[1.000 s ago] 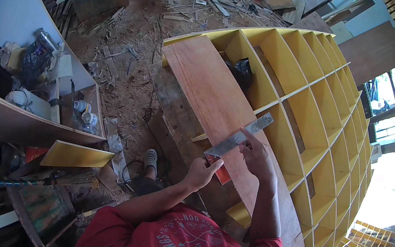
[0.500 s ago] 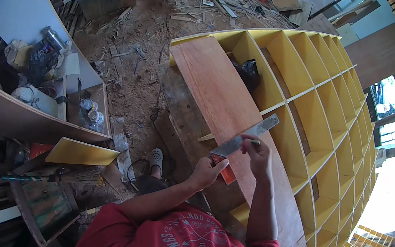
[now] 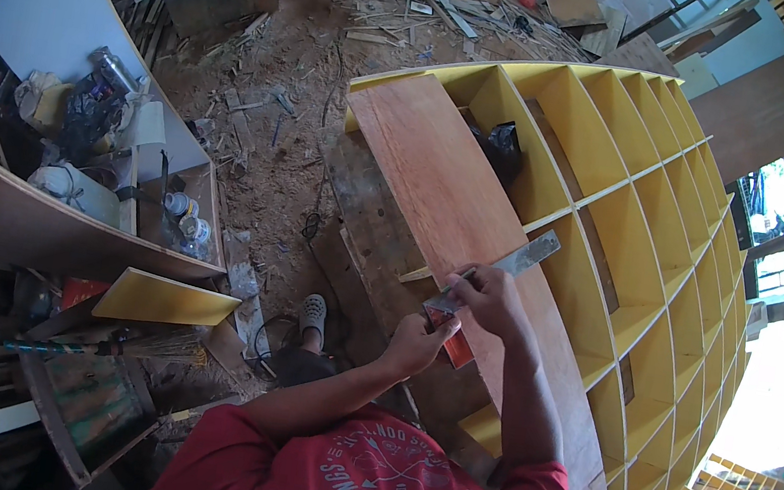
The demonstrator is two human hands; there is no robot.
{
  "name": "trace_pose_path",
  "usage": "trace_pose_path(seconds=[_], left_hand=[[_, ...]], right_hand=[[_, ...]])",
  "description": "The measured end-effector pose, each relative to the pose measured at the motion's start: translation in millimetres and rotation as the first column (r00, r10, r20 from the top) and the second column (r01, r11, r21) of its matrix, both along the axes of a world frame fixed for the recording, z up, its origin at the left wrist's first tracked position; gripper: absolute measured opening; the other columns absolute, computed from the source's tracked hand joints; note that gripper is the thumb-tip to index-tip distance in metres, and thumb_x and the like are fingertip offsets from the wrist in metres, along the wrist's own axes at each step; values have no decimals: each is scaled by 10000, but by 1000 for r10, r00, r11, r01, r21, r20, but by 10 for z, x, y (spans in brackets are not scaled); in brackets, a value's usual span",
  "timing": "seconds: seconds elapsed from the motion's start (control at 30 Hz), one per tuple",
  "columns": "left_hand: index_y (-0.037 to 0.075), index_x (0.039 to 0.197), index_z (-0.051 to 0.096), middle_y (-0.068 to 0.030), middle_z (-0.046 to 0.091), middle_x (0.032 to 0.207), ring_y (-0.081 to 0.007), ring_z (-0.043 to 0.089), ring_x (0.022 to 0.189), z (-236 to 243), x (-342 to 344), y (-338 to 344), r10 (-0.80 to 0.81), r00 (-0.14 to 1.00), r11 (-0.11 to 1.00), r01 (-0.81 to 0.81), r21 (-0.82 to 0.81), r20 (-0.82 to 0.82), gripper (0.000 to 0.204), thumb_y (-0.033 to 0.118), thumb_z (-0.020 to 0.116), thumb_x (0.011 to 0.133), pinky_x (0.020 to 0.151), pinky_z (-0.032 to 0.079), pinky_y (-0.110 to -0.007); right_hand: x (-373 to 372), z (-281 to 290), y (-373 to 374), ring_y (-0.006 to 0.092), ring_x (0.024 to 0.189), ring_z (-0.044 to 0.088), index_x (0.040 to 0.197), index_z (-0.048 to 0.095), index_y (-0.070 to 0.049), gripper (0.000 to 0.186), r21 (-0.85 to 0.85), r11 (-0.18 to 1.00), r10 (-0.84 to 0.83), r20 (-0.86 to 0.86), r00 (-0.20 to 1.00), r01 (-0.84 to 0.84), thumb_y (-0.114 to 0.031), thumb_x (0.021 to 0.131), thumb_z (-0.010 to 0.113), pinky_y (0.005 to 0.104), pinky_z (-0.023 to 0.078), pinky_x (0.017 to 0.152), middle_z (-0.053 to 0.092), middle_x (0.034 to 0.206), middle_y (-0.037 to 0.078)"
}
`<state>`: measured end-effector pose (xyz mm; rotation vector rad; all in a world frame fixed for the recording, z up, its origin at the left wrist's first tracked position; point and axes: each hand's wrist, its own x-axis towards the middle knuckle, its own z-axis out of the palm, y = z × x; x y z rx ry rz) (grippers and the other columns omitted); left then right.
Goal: The person measures and marks a wooden board using a square ruler and a pencil, cuts the board with a circular saw, and then measures and marks the board again with the square ruler and pencil.
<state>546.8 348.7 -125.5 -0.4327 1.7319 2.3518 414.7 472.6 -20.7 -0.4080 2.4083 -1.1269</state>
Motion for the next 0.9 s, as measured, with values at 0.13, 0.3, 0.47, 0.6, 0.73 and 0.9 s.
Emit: trace_pose_path(seconds=[0.13, 0.3, 0.47, 0.6, 0.73, 0.9], left_hand=[[-28, 943, 804, -60, 766, 795, -98, 672, 748, 109, -17, 1, 15, 1000, 1000, -15, -9, -16, 423, 372, 744, 1068, 696, 539, -371], [-13, 902, 800, -60, 763, 775, -98, 675, 745, 166, -17, -46, -16, 1000, 997, 17, -76, 14, 432, 384, 742, 1062, 705, 538, -382], [-9, 876, 795, -66, 768, 776, -104, 683, 742, 164, -20, -34, -12, 1000, 998, 13, -70, 4, 451, 398, 737, 1061, 706, 537, -388], [-12, 887, 775, -70, 762, 780, -131, 691, 733, 199, 10, -91, -8, 1000, 995, 9, -97, 7, 417, 370, 748, 1052, 705, 541, -401], [-28, 974, 751, -77, 767, 829, -154, 706, 741, -21, -3, -12, 99, 891, 927, -244, -286, -443, 352, 313, 734, 1059, 713, 561, -419], [-33, 1031, 738, -78, 770, 871, -147, 727, 805, 85, 22, -173, -158, 919, 757, -123, -642, -362, 317, 279, 708, 1077, 765, 582, -388]], right_hand=[[-370, -12, 360, 154, 696, 717, 991, 784, 22, 298, -29, 989, -147, -50, 988, 145, -264, 1059, 730, 363, 560, 663, 769, 768, 94], [-781, 196, 642, 236, 723, 751, 970, 757, 8, 262, 116, 942, -252, -379, 891, 316, -235, 1057, 714, 394, 578, 697, 768, 788, 125], [-619, 82, 567, 431, 907, 751, 994, 745, -32, 153, 272, 934, -10, -626, 780, 231, -173, 987, 686, 520, 592, 840, 758, 937, 204], [13, 53, -18, 427, 894, 744, 959, 739, -30, 120, 264, 964, 142, -555, 820, 12, -141, 961, 695, 515, 601, 833, 740, 920, 203], [653, 107, -510, 420, 899, 756, 1016, 772, -13, 121, 144, 983, 163, -362, 918, -117, -105, 953, 724, 479, 616, 827, 763, 942, 209], [822, 343, -603, 248, 909, 789, 1155, 781, -17, 175, -190, 967, -191, -111, 975, 168, -95, 1000, 763, 401, 618, 811, 801, 991, 152]])
